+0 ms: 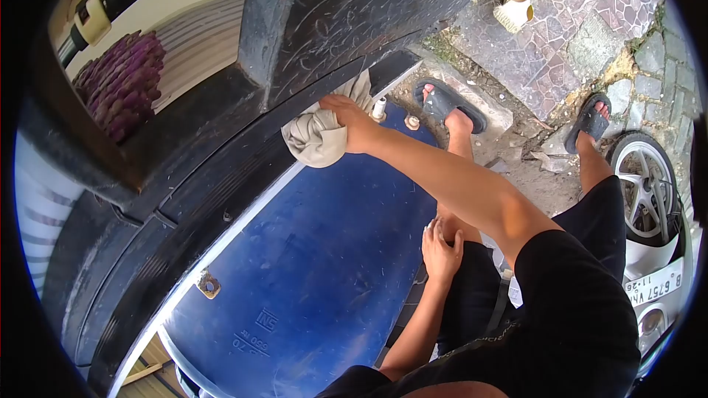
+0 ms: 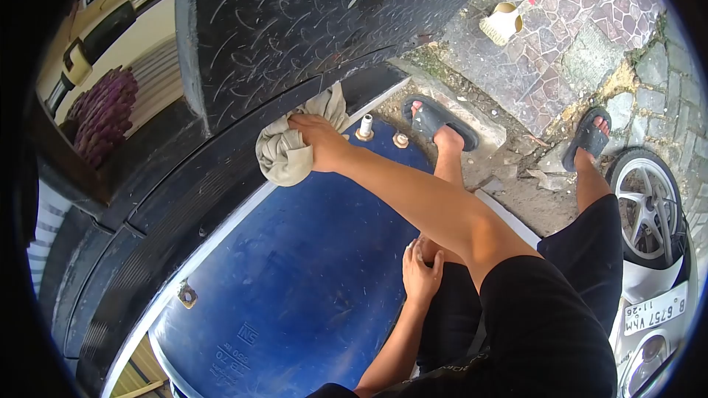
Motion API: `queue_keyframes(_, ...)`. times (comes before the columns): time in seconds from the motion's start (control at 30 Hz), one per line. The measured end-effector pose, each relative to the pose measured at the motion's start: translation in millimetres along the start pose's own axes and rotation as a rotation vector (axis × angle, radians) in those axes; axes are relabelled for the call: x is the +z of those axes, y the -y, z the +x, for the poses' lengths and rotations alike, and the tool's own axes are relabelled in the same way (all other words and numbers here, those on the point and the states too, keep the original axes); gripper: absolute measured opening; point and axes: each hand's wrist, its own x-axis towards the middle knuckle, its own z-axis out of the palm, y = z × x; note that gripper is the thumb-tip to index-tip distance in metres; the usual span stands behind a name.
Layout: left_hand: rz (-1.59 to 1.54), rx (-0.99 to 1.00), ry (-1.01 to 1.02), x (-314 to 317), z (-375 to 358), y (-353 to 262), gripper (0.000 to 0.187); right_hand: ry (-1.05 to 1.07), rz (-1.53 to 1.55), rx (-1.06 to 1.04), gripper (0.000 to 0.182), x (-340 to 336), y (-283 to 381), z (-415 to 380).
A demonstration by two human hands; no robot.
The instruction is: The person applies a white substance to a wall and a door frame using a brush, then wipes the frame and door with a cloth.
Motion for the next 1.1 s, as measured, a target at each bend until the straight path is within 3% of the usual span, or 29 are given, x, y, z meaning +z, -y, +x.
queue_keyframes(0.03, -0.029, 0.007, -0.016, 2, 2, 1, 0.043, -0.003, -0.011, 0.029, 0.051, 0, -1, 4)
queue_keyframes(0.1, -0.039, -0.025, 0.003, 4, 10, 0, 0.039, -0.148, -0.173, 0.303, 0.041, -12, -4, 2)
queue_keyframes(0.17, 0.003, -0.038, 0.002, 2, 13, -3, 0.038, 0.145, -0.235, 0.347, 0.041, -32, -48, 17)
queue_keyframes(0.23, 0.041, -0.040, -0.005, 0, 24, -5, 0.037, 0.125, -0.394, 0.480, 0.040, -32, -83, 16)
queue_keyframes(0.3, 0.095, -0.064, 0.034, 0, 24, -5, 0.035, -0.001, -0.359, 0.447, 0.044, -37, -122, 13)
queue_keyframes(0.37, 0.090, -0.072, 0.044, 2, 22, 3, 0.035, 0.328, -0.483, 0.735, 0.055, -57, -156, 15)
queue_keyframes(0.43, 0.035, -0.056, 0.021, 4, 24, 7, 0.032, 0.364, -0.494, 0.839, 0.064, -78, -194, 6)
queue_keyframes(0.5, 0.039, -0.071, 0.005, 3, 26, 5, 0.031, 0.310, -0.483, 0.910, 0.066, -88, -256, -6)
queue_keyframes(0.57, 0.054, -0.020, -0.009, 7, 29, 9, 0.030, -0.026, -0.441, 0.831, 0.063, -101, -272, -20)
queue_keyframes(0.6, 0.041, -0.055, -0.003, 5, 30, 5, 0.028, 0.033, -0.365, 1.015, 0.062, -106, -280, -15)
queue_keyframes(0.63, 0.057, -0.060, 0.003, 5, 32, 4, 0.028, 0.033, -0.347, 1.023, 0.062, -111, -268, -13)
queue_keyframes(0.7, 0.076, -0.049, 0.000, 5, 29, 1, 0.023, 0.125, -0.210, 0.971, 0.059, -123, -226, -6)
queue_keyframes(0.73, 0.076, -0.049, 0.003, 5, 29, -1, 0.023, 0.053, -0.251, 0.998, 0.057, -119, -231, 0)
queue_keyframes(0.77, 0.072, -0.042, 0.009, 9, 30, 0, 0.023, -0.030, -0.366, 0.889, 0.055, -114, -233, 1)
queue_keyframes(0.83, 0.099, -0.038, 0.014, 14, 24, 5, 0.024, 0.311, -0.403, 0.836, 0.061, -137, -164, 15)
queue_keyframes(0.9, 0.106, -0.017, 0.020, 16, 25, 2, 0.023, 0.363, -0.334, 0.695, 0.060, -139, -100, 20)
queue_keyframes(0.97, 0.116, 0.001, 0.021, 15, 25, -3, 0.023, 0.380, -0.320, 0.560, 0.059, -112, -86, 22)
queue_keyframes(1.1, 0.149, 0.054, 0.025, 14, 28, -7, 0.022, 0.229, 0.098, 0.155, 0.049, -71, -44, 20)
